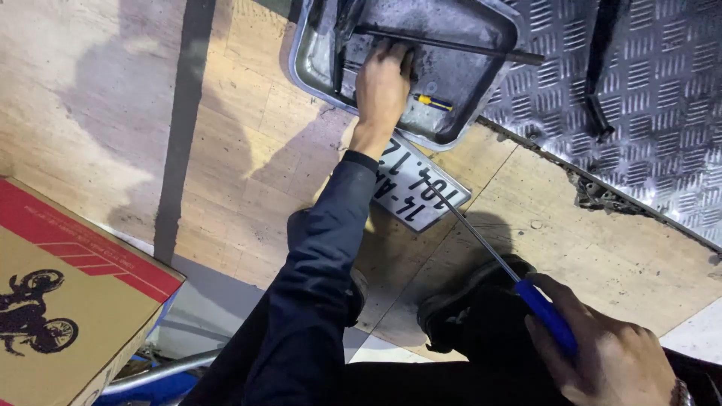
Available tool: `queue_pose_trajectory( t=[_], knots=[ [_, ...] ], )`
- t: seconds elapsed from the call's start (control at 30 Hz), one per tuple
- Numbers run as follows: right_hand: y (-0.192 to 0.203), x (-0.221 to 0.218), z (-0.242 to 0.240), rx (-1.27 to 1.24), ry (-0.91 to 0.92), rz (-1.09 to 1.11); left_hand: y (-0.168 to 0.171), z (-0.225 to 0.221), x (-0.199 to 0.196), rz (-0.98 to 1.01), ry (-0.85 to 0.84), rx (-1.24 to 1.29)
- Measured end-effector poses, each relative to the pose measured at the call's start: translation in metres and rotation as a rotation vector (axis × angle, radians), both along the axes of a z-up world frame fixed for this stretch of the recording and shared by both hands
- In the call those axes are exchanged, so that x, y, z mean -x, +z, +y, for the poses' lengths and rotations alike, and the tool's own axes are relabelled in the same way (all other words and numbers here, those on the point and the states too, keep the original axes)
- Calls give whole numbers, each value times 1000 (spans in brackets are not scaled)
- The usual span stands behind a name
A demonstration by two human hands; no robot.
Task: Tightening internal fasteners within a motorcycle's under-seat storage area using a screwdriver and a T-handle wrench.
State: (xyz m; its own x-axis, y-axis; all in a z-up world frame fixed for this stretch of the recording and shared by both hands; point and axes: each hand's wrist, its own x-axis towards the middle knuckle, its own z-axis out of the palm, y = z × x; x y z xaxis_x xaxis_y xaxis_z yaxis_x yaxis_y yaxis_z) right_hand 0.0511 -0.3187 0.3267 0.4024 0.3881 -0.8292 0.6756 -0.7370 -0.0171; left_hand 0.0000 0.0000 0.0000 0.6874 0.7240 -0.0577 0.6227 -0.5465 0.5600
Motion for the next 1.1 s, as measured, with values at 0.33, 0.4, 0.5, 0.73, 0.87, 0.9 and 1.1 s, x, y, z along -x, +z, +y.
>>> queue_pose_trajectory(
  t=[0.33, 0.4, 0.5, 0.73, 0.87, 0.9, 1.1],
  knots=[
    [18, -5, 1, 97, -22, 101, -3, 3, 3, 263, -132, -44],
    [21, -1, -9, -26, -31, 118, 9, 4, 25, 53, 44, 56],
    [29, 6, -11, -21, -51, 165, 55, 11, 47, -5, 103, 116],
    [47, 26, -15, -180, -232, 251, 47, 22, 15, 196, -20, 127],
    [60, 41, -18, -177, -314, 298, 31, 19, 10, 350, -80, 77],
    [60, 46, -19, -208, -332, 300, 27, 19, 7, 373, -128, 21],
    [65, 60, -25, -49, -371, 377, -11, 16, -2, 369, -400, -302]
  ],
)
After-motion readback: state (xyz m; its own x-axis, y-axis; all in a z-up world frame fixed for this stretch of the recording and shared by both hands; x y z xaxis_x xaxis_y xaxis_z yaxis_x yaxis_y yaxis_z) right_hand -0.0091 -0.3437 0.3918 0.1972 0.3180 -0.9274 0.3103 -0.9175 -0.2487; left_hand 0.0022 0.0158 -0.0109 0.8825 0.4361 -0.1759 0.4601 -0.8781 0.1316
